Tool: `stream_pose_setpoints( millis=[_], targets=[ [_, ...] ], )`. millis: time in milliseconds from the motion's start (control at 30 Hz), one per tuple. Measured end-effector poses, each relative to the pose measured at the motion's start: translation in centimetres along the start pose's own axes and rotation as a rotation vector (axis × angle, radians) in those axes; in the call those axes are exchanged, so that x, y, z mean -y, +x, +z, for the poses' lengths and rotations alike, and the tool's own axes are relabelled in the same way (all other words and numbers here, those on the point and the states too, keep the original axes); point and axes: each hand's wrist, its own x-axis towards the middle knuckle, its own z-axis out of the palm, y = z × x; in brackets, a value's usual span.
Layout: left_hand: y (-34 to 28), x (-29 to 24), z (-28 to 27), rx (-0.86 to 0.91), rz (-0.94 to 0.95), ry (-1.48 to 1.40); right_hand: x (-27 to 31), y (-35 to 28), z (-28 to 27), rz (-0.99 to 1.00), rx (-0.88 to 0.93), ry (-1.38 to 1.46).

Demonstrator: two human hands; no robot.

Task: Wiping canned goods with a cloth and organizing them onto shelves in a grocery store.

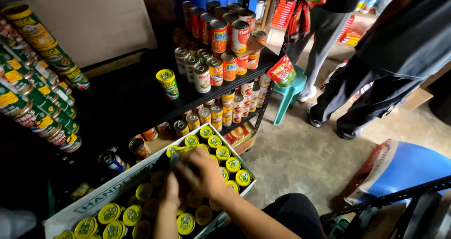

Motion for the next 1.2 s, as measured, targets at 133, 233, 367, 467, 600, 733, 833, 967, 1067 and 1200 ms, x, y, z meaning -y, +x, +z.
stream_pose_setpoints(
  millis=[133,233,367,467,600,733,833,967,1067,1200],
  targets=[
    [1.6,0.5,-0.9,-0.048,-0.046,0.012,-0.8,0.8,1.2,0.128,-0.164,-0.037],
    [0.2,-0.2,-0.1,-0.023,-0.027,-0.047,-0.7,-0.4,1.9,0.169,-0.230,-0.016],
    [-1.4,-1.9,0.9,0.097,0.000,-0.028,-0.2,-2.2,1.5,-0.019,0.007,-0.138],
    [-0.4,-0.9,-0.1,0.184,-0.017,-0.061,-1.0,-3.1,1.2,-0.127,0.076,-0.200],
    [1.4,0.0,-0.9,0.204,-0.032,-0.104,-0.2,-1.6,0.1,-0.092,0.082,-0.151],
    [2.7,0.6,-1.5,0.179,-0.041,-0.109,-1.5,0.3,0.7,-0.093,-0.041,-0.128],
    [3.7,1.4,-2.2,0.154,-0.053,-0.122,-2.6,1.1,1.4,-0.183,-0.161,-0.276],
    [5.1,2.1,-2.8,0.116,-0.051,-0.149,-1.6,0.6,1.4,-0.187,-0.143,-0.239],
    [5.6,2.2,-3.6,0.063,-0.050,-0.159,-1.8,-1.1,1.6,-0.181,-0.038,-0.178],
    [0.5,-0.8,0.8,-0.008,0.050,-0.085,-1.9,-2.0,1.1,-0.146,0.029,-0.153]
  ],
)
